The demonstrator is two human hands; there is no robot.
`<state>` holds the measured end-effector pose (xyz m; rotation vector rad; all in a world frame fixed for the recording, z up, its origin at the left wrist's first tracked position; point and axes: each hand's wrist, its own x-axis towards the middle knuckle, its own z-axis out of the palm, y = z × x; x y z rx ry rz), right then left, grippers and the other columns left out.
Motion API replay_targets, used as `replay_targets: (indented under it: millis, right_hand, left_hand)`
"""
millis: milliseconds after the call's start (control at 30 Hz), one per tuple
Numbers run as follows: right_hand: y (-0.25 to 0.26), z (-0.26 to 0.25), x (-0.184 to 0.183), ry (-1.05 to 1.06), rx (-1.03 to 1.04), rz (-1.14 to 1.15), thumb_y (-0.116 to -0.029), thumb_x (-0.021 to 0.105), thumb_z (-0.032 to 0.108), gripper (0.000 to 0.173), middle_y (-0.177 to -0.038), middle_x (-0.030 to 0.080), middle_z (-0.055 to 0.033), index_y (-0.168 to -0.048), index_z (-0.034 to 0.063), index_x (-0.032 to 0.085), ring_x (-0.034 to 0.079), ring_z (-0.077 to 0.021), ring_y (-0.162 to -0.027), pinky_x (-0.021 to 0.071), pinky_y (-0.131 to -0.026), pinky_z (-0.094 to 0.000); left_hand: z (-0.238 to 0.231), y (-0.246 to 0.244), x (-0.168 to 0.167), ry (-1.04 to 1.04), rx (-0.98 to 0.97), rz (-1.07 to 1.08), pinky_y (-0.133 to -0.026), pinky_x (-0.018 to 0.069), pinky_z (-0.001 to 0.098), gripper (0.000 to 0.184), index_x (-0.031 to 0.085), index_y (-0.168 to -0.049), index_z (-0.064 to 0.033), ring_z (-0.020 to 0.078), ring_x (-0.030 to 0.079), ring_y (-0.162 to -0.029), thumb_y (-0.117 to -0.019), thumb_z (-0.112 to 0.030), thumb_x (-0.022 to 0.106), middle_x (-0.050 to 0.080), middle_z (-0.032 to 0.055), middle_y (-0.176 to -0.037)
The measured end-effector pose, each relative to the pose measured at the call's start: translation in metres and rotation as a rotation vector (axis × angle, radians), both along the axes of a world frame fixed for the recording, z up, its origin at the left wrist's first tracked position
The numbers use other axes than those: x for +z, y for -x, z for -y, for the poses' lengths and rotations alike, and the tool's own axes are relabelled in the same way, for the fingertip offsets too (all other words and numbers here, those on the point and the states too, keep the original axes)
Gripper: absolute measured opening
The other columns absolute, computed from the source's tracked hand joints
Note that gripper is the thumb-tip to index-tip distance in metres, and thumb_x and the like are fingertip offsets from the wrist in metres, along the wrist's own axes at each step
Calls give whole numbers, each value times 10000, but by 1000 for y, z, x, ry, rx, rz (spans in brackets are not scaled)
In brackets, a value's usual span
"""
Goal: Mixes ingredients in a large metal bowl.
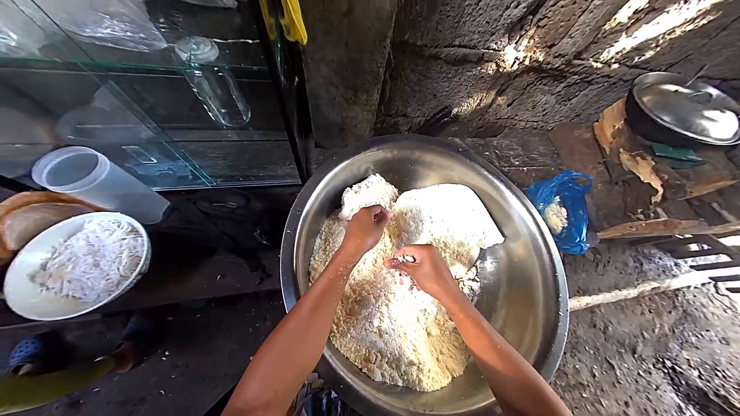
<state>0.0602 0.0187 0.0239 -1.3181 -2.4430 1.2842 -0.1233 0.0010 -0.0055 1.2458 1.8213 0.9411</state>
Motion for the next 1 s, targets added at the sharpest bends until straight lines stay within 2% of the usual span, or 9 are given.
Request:
replay_targets:
  millis: [133, 267, 400, 500, 600, 700, 800, 933, 1000]
  right_hand:
    - [5, 8, -25, -117, 213, -126, -886, 785, 279, 279, -1047, 724, -119, -1015, 34, 743, 665, -239, -1058, 510, -987, -457]
    - [23, 58, -50, -48, 554, -82, -913, 739, 192, 410, -1495, 529, -149, -1317, 145, 692, 439, -364, -1415, 361, -1149, -595]
    - [31, 64, -65, -120, 492, -161, -952, 577, 4, 268, -1249, 655, -187, -1162, 50, 736, 610, -334, -1190, 493, -1042, -472]
    - [35, 40, -64, -66, 171, -272, -1026, 554, 139, 236, -1056, 733, -126, -1091, -1, 732, 710, -187, -973, 575, -907, -377]
    - [39, 16, -51, 52, -259, -410, -1066, 525, 271, 398, -676, 607, -38, -839, -12, 689, 564, -101, -598, 502, -617, -315]
    - [53, -3, -55, 117, -644, -788, -1050, 537, 354, 434, -567, 488, 54, -712, 92, 614, 472, -47, -507, 435, -521, -251]
    - [64, 8, -55, -75, -550, -755, -1080, 441, 316, 355, -1029, 643, -113, -1179, 21, 611, 636, -181, -965, 543, -883, -385]
    - [64, 29, -43, -333, -212, -445, -1085, 361, 280, 585, -1627, 328, -243, -1587, -18, 311, 304, -333, -1528, 280, -1242, -478]
    - [61, 1, -40, -383, -221, -300, -1093, 317, 274, 582, -1678, 243, -200, -1592, -26, 291, 198, -317, -1572, 167, -1273, -502]
  left_hand:
    - [3, 2, 0, -42, 30, 25, -922, 479, 641, 339, 703, -1139, -68, 325, 674, -1029, -1085, -334, 500, 717, 138, -1086]
    - [5, 0, 0, -41, 40, 46, -876, 525, 573, 346, 694, -1129, -59, 304, 685, -976, -1085, -344, 501, 715, 138, -1083]
    - [6, -1, -1, -45, 35, 85, -878, 548, 528, 350, 678, -1141, -36, 298, 694, -975, -1086, -334, 504, 713, 147, -1106]
    - [6, -1, -8, -86, 113, 258, -892, 544, 486, 341, 663, -1147, -32, 273, 685, -993, -1088, -326, 501, 712, 135, -1134]
    - [-1, -9, -12, -44, 246, 586, -898, 519, 407, 387, 630, -1233, -52, 195, 649, -1033, -1092, -376, 471, 691, 87, -1182]
    - [-11, -25, -18, 60, 227, 887, -873, 529, 376, 567, 623, -1300, -74, 177, 650, -988, -1088, -524, 351, 686, 75, -1135]
    - [-11, -42, -16, 41, 258, 1106, -767, 557, 357, 676, 654, -1263, -113, 173, 671, -853, -1077, -590, 214, 709, 72, -983]
    - [5, -42, 18, -97, 229, 1171, -1030, 479, 371, 553, 378, -1498, 10, 223, 592, -1237, -1133, -305, 107, 531, 181, -1444]
    - [4, -55, 12, -58, 264, 1260, -998, 508, 339, 491, 499, -1434, -81, 155, 603, -1185, -1131, -337, 209, 612, 78, -1346]
